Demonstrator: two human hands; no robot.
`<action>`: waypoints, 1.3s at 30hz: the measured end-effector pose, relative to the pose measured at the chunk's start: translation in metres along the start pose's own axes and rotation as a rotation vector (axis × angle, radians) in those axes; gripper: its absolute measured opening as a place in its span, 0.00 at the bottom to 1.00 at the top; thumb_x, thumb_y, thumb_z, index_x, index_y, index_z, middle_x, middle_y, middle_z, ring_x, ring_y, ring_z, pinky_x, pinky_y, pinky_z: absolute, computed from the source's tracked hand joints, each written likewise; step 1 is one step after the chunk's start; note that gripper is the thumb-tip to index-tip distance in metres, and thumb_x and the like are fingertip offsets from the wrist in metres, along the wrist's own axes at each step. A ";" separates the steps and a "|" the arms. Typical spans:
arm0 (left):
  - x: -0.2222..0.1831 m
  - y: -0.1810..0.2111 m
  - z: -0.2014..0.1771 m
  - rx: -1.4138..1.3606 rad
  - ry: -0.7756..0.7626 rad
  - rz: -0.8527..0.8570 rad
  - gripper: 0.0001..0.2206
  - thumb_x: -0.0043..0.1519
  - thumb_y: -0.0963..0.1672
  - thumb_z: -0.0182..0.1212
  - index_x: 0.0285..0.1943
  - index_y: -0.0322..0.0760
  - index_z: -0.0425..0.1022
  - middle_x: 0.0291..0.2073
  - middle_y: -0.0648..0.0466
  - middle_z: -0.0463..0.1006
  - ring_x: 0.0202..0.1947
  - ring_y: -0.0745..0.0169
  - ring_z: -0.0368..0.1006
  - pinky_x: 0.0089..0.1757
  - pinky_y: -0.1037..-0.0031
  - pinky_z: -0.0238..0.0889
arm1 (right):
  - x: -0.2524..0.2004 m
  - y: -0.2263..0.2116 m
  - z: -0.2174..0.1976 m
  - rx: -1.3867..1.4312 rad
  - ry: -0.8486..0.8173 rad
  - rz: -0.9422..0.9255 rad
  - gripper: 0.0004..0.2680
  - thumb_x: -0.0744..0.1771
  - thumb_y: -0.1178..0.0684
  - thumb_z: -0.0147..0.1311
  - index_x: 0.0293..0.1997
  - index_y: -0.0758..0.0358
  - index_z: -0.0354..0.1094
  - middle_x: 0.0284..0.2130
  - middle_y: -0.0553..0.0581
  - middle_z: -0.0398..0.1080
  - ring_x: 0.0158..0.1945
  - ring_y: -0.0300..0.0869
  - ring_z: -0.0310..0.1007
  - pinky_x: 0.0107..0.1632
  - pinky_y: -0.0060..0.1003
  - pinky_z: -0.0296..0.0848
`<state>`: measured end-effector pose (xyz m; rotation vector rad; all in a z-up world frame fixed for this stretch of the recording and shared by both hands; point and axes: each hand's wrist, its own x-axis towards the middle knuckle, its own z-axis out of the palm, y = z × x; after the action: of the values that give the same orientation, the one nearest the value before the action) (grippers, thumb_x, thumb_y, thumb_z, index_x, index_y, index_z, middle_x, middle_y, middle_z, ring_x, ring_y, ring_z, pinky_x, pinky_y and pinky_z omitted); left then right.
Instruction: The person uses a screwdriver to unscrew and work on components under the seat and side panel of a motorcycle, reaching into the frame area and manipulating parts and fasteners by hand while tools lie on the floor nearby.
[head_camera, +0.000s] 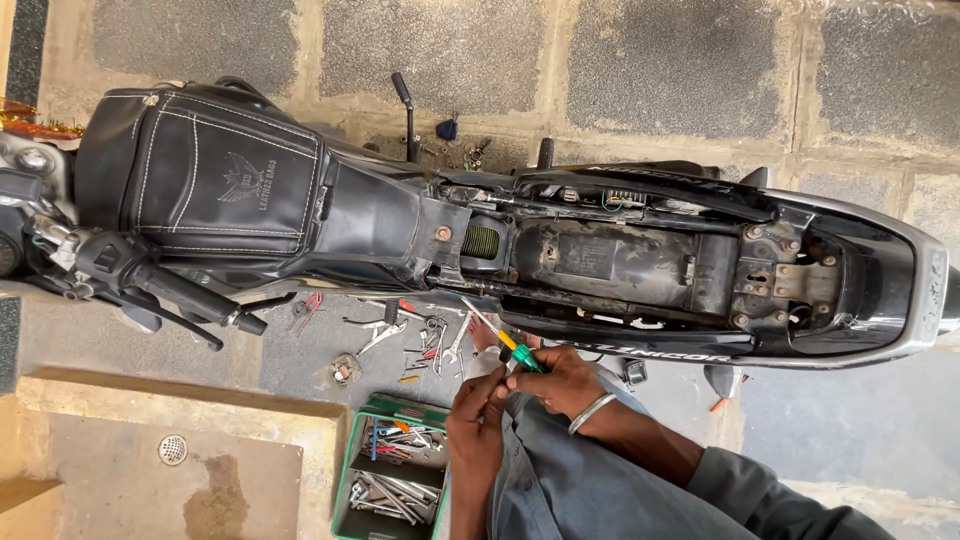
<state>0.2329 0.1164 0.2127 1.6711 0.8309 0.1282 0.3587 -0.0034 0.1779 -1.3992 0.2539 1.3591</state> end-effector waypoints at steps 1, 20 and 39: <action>0.003 -0.012 0.002 0.000 0.000 -0.005 0.14 0.65 0.41 0.59 0.59 0.33 0.78 0.44 0.49 0.82 0.42 0.58 0.77 0.43 0.72 0.70 | 0.007 0.007 -0.003 0.000 -0.001 0.005 0.04 0.62 0.58 0.65 0.35 0.64 0.77 0.16 0.45 0.63 0.17 0.30 0.53 0.20 0.29 0.46; 0.181 -0.189 0.031 -0.565 0.410 -0.274 0.04 0.61 0.36 0.64 0.43 0.28 0.81 0.34 0.52 0.83 0.33 0.63 0.78 0.34 0.73 0.74 | 0.163 0.044 -0.026 -0.297 0.292 -0.399 0.07 0.63 0.53 0.67 0.36 0.66 0.78 0.20 0.45 0.70 0.26 0.28 0.63 0.29 0.30 0.65; 0.199 -0.218 0.050 -0.576 0.549 -0.276 0.03 0.66 0.40 0.65 0.45 0.34 0.78 0.33 0.58 0.77 0.29 0.74 0.65 0.30 0.80 0.58 | 0.169 0.016 -0.042 -0.725 0.401 -0.256 0.10 0.64 0.46 0.65 0.36 0.63 0.76 0.20 0.61 0.69 0.22 0.43 0.67 0.31 0.38 0.67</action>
<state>0.3067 0.1996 -0.0651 0.9693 1.2815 0.5951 0.4231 0.0438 0.0224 -2.2248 -0.1823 0.9763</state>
